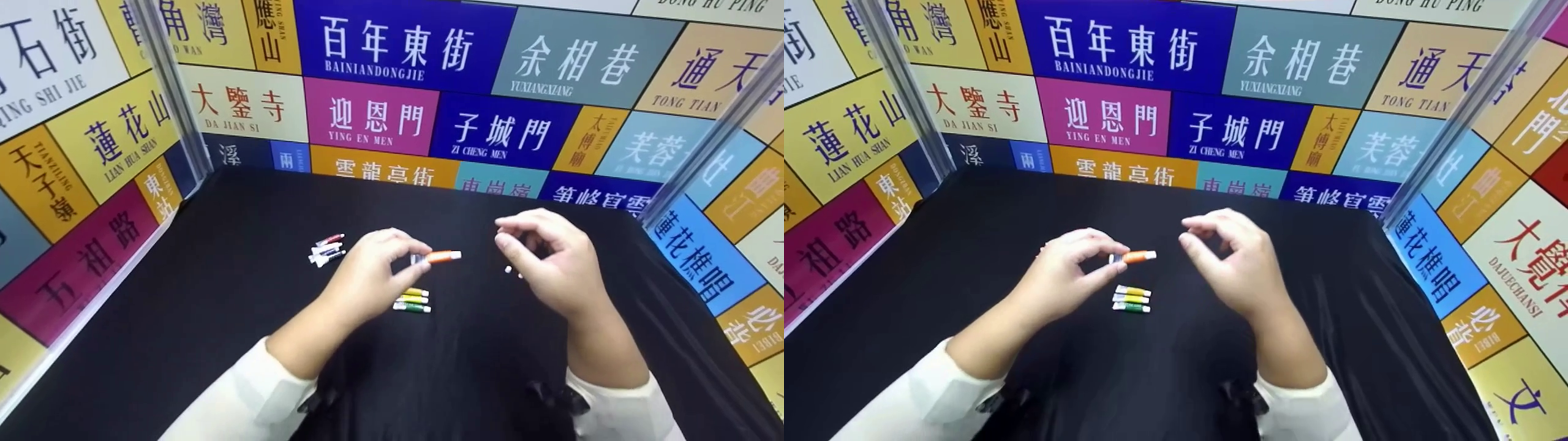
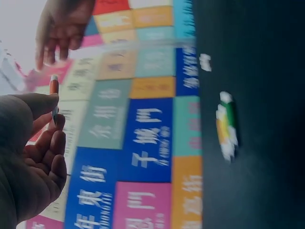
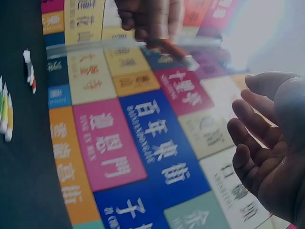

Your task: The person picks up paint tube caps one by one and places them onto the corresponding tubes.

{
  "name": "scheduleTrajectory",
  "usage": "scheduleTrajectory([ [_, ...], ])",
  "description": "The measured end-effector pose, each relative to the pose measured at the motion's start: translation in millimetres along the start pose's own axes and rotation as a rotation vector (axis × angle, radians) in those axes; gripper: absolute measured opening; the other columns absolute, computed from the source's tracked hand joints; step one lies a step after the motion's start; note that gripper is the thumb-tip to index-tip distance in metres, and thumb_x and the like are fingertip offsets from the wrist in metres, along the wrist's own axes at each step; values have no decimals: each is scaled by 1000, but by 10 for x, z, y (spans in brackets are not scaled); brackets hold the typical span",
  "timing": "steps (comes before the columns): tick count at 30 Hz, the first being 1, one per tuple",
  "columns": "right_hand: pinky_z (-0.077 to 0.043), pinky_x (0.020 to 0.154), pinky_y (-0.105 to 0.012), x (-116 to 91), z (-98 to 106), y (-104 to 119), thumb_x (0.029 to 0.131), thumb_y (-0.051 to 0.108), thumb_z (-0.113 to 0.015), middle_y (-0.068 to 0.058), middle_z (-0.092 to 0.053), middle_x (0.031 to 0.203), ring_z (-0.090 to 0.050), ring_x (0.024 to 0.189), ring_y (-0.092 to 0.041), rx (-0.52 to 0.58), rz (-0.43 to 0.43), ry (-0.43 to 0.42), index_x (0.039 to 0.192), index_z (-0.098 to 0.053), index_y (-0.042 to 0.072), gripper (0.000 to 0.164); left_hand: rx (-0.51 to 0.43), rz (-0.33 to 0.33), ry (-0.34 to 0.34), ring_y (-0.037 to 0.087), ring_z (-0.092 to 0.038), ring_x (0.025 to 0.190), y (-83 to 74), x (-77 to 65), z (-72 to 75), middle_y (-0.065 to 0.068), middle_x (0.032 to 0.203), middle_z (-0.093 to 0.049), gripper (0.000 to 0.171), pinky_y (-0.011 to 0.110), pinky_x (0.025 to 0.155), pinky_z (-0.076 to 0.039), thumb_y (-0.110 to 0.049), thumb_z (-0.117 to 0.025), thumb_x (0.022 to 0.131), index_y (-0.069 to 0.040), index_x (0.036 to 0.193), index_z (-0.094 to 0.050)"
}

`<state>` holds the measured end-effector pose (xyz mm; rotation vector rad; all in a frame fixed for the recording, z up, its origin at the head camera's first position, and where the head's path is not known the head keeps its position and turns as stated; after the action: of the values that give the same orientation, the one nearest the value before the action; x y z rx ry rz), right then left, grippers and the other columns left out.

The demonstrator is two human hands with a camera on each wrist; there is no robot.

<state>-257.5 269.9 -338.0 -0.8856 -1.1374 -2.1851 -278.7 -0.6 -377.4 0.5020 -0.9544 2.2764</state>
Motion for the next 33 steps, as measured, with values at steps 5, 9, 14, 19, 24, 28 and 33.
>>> scheduleTrajectory([
  [5,-48,67,-18,21,18,-237,93,5,-81,7,-75,97,-60,73,-8,2,-121,-9,111,-84,16,22,13,104,134,20,-70,110,247,123,-192,-2,112,-79,20,39,105,-56,-30,-78,99,-20,116,-82],
  [9,-51,69,-15,25,33,-450,93,10,-82,9,-76,99,-65,77,-6,-5,-222,-17,112,-85,17,20,21,182,227,21,-68,108,418,206,-331,1,114,-78,20,40,103,-57,-30,-77,100,-21,117,-82],
  [14,-53,75,-11,20,57,-773,96,21,-81,5,-77,102,-68,84,0,-57,-323,10,116,-83,15,21,45,243,308,23,-66,103,607,269,-491,2,109,-77,16,41,99,-56,-28,-77,100,-20,112,-83],
  [19,-51,77,-10,-37,85,-1186,99,33,-77,0,-80,104,-67,85,3,-127,-420,80,121,-81,13,30,79,276,360,21,-64,98,778,287,-641,1,103,-77,14,40,96,-55,-27,-76,100,-18,108,-83],
  [24,-49,76,-11,-164,91,-1579,104,40,-69,-10,-80,116,-65,88,2,-195,-523,166,128,-78,13,37,115,279,397,22,-64,94,899,296,-747,2,97,-76,13,40,93,-55,-25,-74,101,-17,106,-83],
  [28,-50,75,-10,-261,100,-1798,105,41,-68,-13,-79,122,-64,91,0,-210,-572,200,131,-76,12,40,104,319,434,21,-63,95,963,291,-821,1,98,-75,13,40,95,-54,-26,-74,101,-17,106,-82],
  [33,-48,81,-7,-355,114,-1983,105,39,-67,-14,-78,128,-62,94,8,-223,-614,218,132,-75,11,39,93,381,481,21,-62,96,1027,281,-887,0,100,-74,12,39,95,-54,-27,-74,101,-19,105,-82],
])
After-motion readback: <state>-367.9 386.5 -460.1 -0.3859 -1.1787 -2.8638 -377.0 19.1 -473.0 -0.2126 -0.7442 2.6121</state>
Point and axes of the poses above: each hand's wrist, its own x-axis towards the middle knuckle, its own z-axis out of the back of the hand, y = z × x, the point moved 2 cm from there along x, towards the middle knuckle
